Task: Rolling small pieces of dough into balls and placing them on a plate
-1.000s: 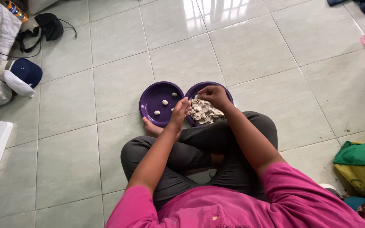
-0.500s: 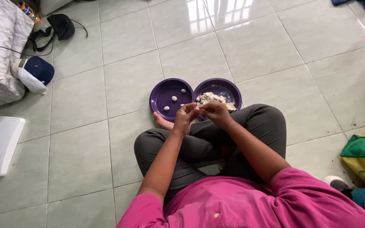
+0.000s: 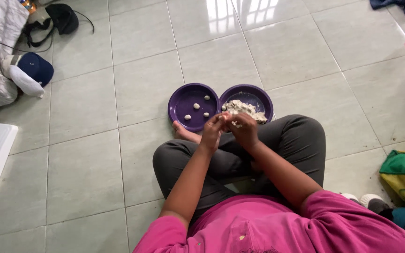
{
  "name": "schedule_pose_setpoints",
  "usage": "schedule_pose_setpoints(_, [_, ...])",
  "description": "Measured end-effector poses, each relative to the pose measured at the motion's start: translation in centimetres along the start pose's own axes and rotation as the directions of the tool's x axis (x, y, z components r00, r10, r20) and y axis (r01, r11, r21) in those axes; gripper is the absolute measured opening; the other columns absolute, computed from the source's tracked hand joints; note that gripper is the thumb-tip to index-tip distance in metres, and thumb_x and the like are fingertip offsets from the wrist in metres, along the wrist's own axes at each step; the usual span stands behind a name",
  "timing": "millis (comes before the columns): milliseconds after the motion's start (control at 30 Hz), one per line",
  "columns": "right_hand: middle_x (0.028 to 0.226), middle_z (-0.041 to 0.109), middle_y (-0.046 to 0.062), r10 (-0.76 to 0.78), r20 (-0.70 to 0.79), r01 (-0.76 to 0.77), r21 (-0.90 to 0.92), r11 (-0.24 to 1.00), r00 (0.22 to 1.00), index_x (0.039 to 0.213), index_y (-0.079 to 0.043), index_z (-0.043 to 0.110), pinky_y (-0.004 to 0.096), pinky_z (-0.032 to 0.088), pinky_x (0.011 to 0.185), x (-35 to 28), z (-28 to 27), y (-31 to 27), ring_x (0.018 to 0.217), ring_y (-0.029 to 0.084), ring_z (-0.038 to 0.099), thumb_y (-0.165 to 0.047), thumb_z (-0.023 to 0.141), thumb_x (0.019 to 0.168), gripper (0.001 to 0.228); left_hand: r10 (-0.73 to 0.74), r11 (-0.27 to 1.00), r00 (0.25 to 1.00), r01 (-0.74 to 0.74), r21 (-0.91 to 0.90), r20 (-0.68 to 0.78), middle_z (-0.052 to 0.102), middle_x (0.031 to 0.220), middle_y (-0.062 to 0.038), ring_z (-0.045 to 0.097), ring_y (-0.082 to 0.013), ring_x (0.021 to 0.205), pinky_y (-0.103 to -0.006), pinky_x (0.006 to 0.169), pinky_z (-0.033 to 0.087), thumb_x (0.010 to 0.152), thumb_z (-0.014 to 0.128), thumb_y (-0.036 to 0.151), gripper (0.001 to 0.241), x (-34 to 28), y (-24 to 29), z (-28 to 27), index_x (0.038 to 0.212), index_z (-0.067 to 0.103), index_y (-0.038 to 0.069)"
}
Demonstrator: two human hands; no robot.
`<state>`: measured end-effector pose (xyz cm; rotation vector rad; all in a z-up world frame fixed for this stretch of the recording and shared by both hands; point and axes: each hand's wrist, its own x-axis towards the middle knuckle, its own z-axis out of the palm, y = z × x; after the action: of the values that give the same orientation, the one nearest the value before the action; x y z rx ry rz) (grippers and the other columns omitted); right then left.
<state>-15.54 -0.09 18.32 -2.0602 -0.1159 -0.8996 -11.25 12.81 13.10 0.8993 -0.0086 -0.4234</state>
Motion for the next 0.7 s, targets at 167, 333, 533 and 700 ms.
schedule_pose_setpoints(167, [0.067, 0.069, 0.000, 0.077, -0.079, -0.070, 0.090, 0.994, 0.994, 0.081, -0.020, 0.081, 0.030, 0.052, 0.056, 0.4, 1.3, -0.6, 0.058, 0.019, 0.060, -0.011, 0.093, 0.072, 0.018, -0.044, 0.988, 0.998, 0.049, -0.144, 0.034, 0.078, 0.103, -0.010, 0.075, -0.0199, 0.098, -0.0372, 0.096, 0.058, 0.102, 0.067, 0.033, 0.037, -0.3, 2.0, -0.5, 0.127, 0.070, 0.006])
schedule_pose_setpoints(333, [0.086, 0.078, 0.001, -0.016, -0.024, 0.019, 0.104, 0.994, 1.000, 0.082, -0.016, 0.080, 0.029, 0.050, 0.064, 2.1, 1.0, -2.9, 0.070, 0.020, 0.065, -0.007, 0.090, 0.076, 0.014, -0.059, 0.969, 0.996, 0.075, -0.237, 0.073, 0.075, 0.112, -0.019, 0.076, -0.0281, 0.100, -0.0456, 0.092, 0.062, 0.097, 0.071, 0.007, 0.030, 1.9, 0.4, -3.1, 0.127, 0.069, 0.002])
schedule_pose_setpoints(533, [0.106, 0.073, 0.008, -0.005, 0.201, -0.011, 0.081, 0.997, 0.979, 0.100, -0.012, 0.078, 0.035, 0.054, 0.065, 3.9, 0.3, -2.9, 0.083, 0.027, 0.065, -0.006, 0.090, 0.068, 0.035, 0.022, 0.957, 0.999, -0.013, -0.289, 0.028, 0.075, 0.114, -0.014, 0.075, -0.0269, 0.102, -0.0379, 0.090, 0.063, 0.094, 0.073, 0.004, 0.031, 2.2, 0.9, -3.8, 0.125, 0.066, 0.007])
schedule_pose_setpoints(700, [0.109, 0.074, 0.007, -0.118, 0.228, 0.100, 0.089, 0.991, 0.967, 0.106, -0.013, 0.079, 0.038, 0.052, 0.071, 4.0, 0.0, -2.6, 0.080, 0.027, 0.063, -0.015, 0.088, 0.078, 0.029, 0.056, 0.949, 0.998, -0.053, -0.311, 0.003, 0.076, 0.106, -0.014, 0.076, -0.0289, 0.094, -0.0431, 0.086, 0.066, 0.091, 0.074, -0.003, 0.026, 3.0, -0.2, -4.8, 0.115, 0.067, 0.003])
